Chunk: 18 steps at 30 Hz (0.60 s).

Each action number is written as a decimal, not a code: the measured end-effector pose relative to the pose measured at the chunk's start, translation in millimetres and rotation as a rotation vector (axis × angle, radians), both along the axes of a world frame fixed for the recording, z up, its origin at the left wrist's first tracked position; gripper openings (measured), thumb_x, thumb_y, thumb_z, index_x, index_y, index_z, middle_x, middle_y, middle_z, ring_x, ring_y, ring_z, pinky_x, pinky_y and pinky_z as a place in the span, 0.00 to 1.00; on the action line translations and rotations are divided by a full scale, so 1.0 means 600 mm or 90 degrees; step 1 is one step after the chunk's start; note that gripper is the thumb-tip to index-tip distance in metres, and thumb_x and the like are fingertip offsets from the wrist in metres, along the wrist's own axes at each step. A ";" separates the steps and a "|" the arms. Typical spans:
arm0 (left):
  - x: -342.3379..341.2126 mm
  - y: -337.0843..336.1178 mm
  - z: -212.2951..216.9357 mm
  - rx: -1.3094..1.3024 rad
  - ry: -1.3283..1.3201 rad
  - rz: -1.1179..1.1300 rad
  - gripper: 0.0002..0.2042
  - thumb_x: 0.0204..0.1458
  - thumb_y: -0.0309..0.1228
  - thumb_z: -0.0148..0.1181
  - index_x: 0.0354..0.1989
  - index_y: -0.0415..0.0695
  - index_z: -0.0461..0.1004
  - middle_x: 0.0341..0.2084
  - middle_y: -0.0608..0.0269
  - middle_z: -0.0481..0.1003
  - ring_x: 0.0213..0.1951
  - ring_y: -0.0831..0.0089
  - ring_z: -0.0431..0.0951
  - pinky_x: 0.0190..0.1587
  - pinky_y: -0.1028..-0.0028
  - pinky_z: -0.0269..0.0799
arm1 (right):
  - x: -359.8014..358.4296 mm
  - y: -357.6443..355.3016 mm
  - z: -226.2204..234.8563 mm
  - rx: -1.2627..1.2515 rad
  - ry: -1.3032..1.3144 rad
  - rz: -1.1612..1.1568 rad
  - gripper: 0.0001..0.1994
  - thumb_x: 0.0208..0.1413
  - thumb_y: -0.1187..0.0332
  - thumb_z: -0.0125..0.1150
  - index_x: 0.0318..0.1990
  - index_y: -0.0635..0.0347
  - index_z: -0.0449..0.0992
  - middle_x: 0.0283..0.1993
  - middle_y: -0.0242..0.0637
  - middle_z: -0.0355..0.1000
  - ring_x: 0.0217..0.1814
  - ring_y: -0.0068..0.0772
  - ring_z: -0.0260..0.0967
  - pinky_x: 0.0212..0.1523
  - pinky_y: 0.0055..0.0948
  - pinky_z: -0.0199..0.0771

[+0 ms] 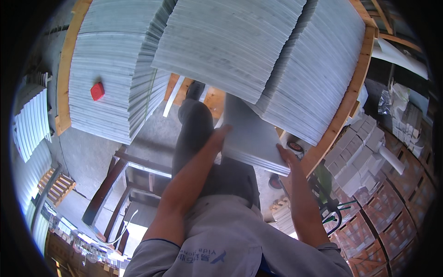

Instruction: The person repeatedly picks up white rectangular panels from a metal rack and places them onto a wooden rack. The person walks between the two racks, handling one panel at a time and stacking them neatly.

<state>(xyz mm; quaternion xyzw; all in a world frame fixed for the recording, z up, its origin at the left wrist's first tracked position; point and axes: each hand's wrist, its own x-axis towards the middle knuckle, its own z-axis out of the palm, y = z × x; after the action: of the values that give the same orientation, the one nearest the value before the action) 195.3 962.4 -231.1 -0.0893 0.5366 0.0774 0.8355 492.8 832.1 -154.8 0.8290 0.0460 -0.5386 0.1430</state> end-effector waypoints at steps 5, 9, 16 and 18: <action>0.025 0.040 0.012 -0.083 0.020 -0.036 0.12 0.50 0.35 0.51 0.34 0.37 0.69 0.25 0.60 0.71 0.28 0.68 0.73 0.32 0.68 0.72 | 0.019 0.062 0.005 -0.007 0.021 0.091 0.38 0.48 0.41 0.49 0.48 0.76 0.67 0.46 0.55 0.68 0.51 0.40 0.65 0.53 0.30 0.57; 0.035 0.046 0.017 -0.022 0.025 0.007 0.12 0.50 0.35 0.50 0.33 0.37 0.69 0.25 0.60 0.71 0.27 0.69 0.74 0.31 0.69 0.72 | 0.008 0.096 0.044 0.040 0.033 0.041 0.40 0.46 0.41 0.51 0.51 0.76 0.64 0.50 0.57 0.65 0.56 0.42 0.62 0.58 0.28 0.52; 0.034 0.025 -0.002 0.012 0.023 0.024 0.13 0.48 0.35 0.52 0.34 0.37 0.70 0.25 0.59 0.71 0.27 0.69 0.73 0.33 0.70 0.71 | 0.007 0.111 0.042 -0.049 0.023 0.072 0.41 0.46 0.41 0.51 0.55 0.75 0.60 0.58 0.57 0.58 0.62 0.42 0.54 0.60 0.27 0.50; 0.035 0.022 -0.011 0.022 0.037 0.022 0.13 0.47 0.36 0.53 0.34 0.37 0.70 0.25 0.59 0.71 0.28 0.68 0.73 0.34 0.70 0.71 | 0.019 0.083 0.028 0.008 0.018 0.062 0.39 0.48 0.42 0.51 0.53 0.75 0.63 0.53 0.55 0.63 0.57 0.40 0.60 0.57 0.27 0.53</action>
<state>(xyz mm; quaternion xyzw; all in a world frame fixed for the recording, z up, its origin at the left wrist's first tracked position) 216.1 975.3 -237.8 -0.0818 0.5573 0.1034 0.8198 504.5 882.0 -138.2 0.8189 0.0921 -0.5426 0.1630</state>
